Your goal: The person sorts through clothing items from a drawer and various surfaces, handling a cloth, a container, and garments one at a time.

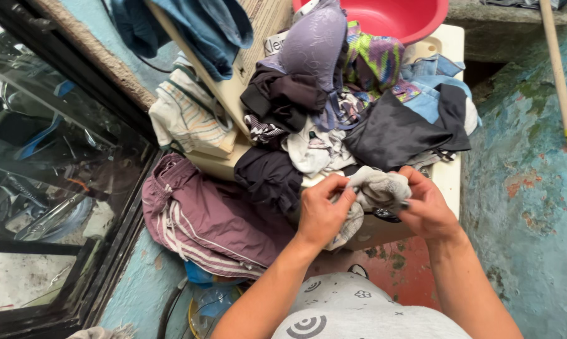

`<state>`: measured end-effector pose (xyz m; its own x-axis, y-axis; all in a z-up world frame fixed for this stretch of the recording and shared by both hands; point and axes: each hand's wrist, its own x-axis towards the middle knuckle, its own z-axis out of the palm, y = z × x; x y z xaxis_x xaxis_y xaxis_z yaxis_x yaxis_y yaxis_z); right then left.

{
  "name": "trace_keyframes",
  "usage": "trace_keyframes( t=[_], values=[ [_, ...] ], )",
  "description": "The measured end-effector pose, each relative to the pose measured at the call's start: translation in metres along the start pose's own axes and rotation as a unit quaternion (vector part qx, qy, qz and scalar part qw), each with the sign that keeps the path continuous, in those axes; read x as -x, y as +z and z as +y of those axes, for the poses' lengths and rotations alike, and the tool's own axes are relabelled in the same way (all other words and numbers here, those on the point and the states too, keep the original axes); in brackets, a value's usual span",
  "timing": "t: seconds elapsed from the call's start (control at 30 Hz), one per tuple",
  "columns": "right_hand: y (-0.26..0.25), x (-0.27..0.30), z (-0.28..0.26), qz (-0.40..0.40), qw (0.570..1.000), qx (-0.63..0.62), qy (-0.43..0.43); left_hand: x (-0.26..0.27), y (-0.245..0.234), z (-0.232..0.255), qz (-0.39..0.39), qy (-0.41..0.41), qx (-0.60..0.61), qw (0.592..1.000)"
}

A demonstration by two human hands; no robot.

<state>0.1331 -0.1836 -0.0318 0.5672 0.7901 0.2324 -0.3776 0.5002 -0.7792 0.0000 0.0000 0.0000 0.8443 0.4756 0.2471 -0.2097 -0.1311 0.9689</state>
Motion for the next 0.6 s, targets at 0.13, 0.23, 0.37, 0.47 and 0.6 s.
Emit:
trace_keyframes(
  t=[0.13, 0.23, 0.37, 0.47, 0.6],
  values=[
    [-0.028, 0.002, -0.008, 0.109, 0.899, 0.401, -0.138, 0.014, 0.020, 0.027, -0.074, 0.238, -0.123, 0.961],
    [-0.047, 0.007, -0.012, 0.277, 0.790, 0.501, -0.218, 0.027, 0.053, 0.034, -0.191, 0.260, -0.146, 0.935],
    [-0.070, 0.019, -0.034, 0.250, 0.836, 0.413, -0.261, 0.025, 0.088, 0.025, -0.171, 0.265, -0.094, 0.944],
    [-0.094, 0.037, -0.062, 0.271, 0.902, 0.294, -0.160, 0.018, 0.107, 0.013, -0.090, 0.222, -0.083, 0.967],
    [-0.117, 0.058, -0.090, 0.248, 0.964, 0.061, -0.074, 0.000, 0.138, 0.007, -0.078, 0.053, -0.012, 0.996]
  ],
)
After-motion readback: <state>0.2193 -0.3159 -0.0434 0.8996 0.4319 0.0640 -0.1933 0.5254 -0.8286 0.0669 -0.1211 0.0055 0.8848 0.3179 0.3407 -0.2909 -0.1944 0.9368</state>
